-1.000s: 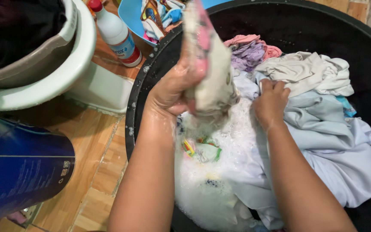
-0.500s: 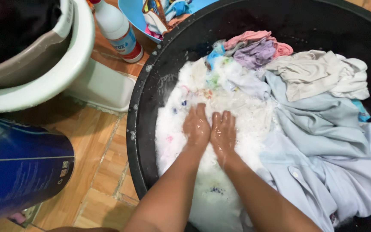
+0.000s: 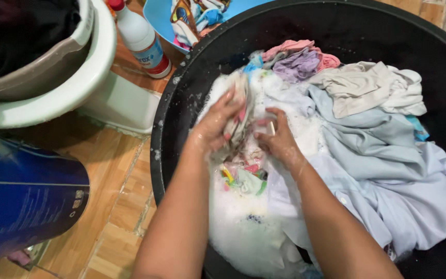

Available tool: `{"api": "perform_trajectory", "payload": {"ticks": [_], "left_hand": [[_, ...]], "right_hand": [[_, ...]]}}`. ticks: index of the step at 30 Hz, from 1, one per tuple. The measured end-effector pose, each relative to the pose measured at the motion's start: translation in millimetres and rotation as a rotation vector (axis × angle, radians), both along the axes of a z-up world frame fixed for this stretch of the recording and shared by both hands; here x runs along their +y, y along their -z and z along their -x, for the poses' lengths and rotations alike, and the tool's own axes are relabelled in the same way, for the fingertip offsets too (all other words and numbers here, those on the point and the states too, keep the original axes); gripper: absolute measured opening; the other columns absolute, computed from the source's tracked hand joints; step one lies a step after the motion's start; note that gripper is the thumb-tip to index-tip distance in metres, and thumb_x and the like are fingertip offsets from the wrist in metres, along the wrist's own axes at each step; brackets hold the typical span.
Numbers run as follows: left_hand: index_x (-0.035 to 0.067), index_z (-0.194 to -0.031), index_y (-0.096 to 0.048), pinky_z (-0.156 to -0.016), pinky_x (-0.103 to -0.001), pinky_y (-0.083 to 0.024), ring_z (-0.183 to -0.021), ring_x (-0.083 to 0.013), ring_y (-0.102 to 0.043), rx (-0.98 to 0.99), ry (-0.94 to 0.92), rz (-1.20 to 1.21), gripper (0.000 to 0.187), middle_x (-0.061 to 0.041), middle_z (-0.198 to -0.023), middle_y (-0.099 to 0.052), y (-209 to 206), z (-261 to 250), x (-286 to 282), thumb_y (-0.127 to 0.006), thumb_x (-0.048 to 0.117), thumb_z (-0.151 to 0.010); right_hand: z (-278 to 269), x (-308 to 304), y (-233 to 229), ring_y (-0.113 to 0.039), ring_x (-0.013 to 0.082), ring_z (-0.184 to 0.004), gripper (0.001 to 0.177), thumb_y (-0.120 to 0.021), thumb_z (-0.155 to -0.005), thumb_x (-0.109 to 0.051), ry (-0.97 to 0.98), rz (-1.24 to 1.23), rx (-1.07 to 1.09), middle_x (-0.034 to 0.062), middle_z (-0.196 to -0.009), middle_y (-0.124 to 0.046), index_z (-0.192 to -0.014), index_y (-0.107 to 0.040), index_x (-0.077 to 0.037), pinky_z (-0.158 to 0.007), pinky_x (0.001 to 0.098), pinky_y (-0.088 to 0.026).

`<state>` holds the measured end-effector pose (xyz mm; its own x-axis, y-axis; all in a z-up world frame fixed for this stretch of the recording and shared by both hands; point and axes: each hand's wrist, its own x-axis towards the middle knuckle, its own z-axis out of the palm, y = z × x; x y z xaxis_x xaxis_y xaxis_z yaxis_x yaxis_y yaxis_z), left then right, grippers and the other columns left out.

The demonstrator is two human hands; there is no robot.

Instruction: The person hand washes a pile of clothes in a black basin filled with soapy water. They scrub and agitate various garments, including a Hello Kitty shirt, using both hands to work the soap into the fabric.

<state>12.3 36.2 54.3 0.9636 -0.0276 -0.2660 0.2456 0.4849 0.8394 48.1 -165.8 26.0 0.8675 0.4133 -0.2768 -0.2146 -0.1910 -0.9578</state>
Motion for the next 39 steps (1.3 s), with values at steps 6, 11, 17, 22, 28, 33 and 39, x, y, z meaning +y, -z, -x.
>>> {"api": "perform_trajectory", "payload": {"ticks": [6,11,17,22,28,33,39], "left_hand": [[0.023,-0.17,-0.013,-0.105,-0.033,-0.047,-0.125,-0.0171,-0.053,-0.368,0.228,0.27,0.094,-0.005,-0.149,-0.047,-123,23,9,-0.073,0.024,-0.098],[0.01,-0.17,-0.02,-0.121,-0.034,-0.044,-0.14,-0.0187,-0.055,-0.458,0.322,0.224,0.089,-0.009,-0.156,-0.051,-152,40,38,-0.075,0.016,-0.1],[0.001,-0.125,-0.071,-0.089,-0.033,-0.056,-0.099,-0.0171,-0.068,-0.089,0.201,-0.482,0.034,-0.012,-0.113,-0.074,-128,28,71,-0.071,0.012,-0.093],[0.003,-0.099,-0.077,-0.075,-0.038,-0.059,-0.082,-0.0252,-0.075,0.106,-0.137,-1.231,0.017,-0.016,-0.093,-0.077,-86,10,43,-0.073,0.013,-0.086],[0.004,-0.093,-0.081,-0.084,-0.041,-0.059,-0.094,-0.03,-0.076,0.542,0.345,-1.501,0.024,-0.017,-0.1,-0.078,-67,9,17,-0.082,0.02,-0.075],[0.002,-0.093,-0.08,-0.086,-0.042,-0.06,-0.097,-0.0306,-0.077,0.515,0.36,-1.446,0.028,-0.018,-0.1,-0.078,-55,20,19,-0.082,0.018,-0.071],[0.006,-0.102,-0.078,-0.087,-0.046,-0.055,-0.101,-0.0379,-0.069,0.358,-0.019,-1.415,0.037,-0.021,-0.107,-0.072,-32,13,36,-0.076,0.039,-0.086]], "right_hand": [[-1,-13,-40,-0.051,0.007,-0.055,0.057,-0.071,-0.082,-0.008,-0.293,-0.058,0.239,-0.0007,-0.084,-0.07,-0.136,-0.055,-0.017,-0.046,0.023,-0.038],[-41,-84,-73,-0.058,0.0082,-0.065,0.022,-0.076,-0.088,-0.025,-0.145,-0.279,0.111,0.0008,-0.084,-0.067,-0.101,-0.069,-0.009,-0.053,0.0225,-0.042],[-73,-141,-111,-0.061,0.0169,-0.079,0.017,-0.079,-0.092,-0.016,0.129,-0.15,-0.15,0.0083,-0.098,-0.065,-0.1,-0.066,-0.009,-0.065,0.0326,-0.049],[-68,-78,-73,-0.072,0.0117,-0.078,0.007,-0.069,-0.087,-0.017,0.303,0.241,-0.249,-0.0054,-0.089,-0.066,-0.094,-0.068,-0.016,-0.057,0.0323,-0.048],[-8,9,-45,-0.07,0.0142,-0.078,0.016,-0.081,-0.074,-0.032,-0.351,0.476,-0.243,0.0013,-0.084,-0.078,-0.082,-0.077,-0.019,-0.073,0.0326,-0.055],[44,51,-22,-0.071,0.0242,-0.089,0.042,-0.087,-0.072,-0.038,-0.421,0.512,-0.409,0.0101,-0.094,-0.075,-0.101,-0.07,-0.013,-0.082,0.0393,-0.054],[47,48,-4,-0.063,0.0232,-0.085,0.034,-0.084,-0.078,-0.026,-0.362,0.532,-0.222,0.0103,-0.091,-0.069,-0.104,-0.069,-0.01,-0.076,0.0382,-0.048]]}}
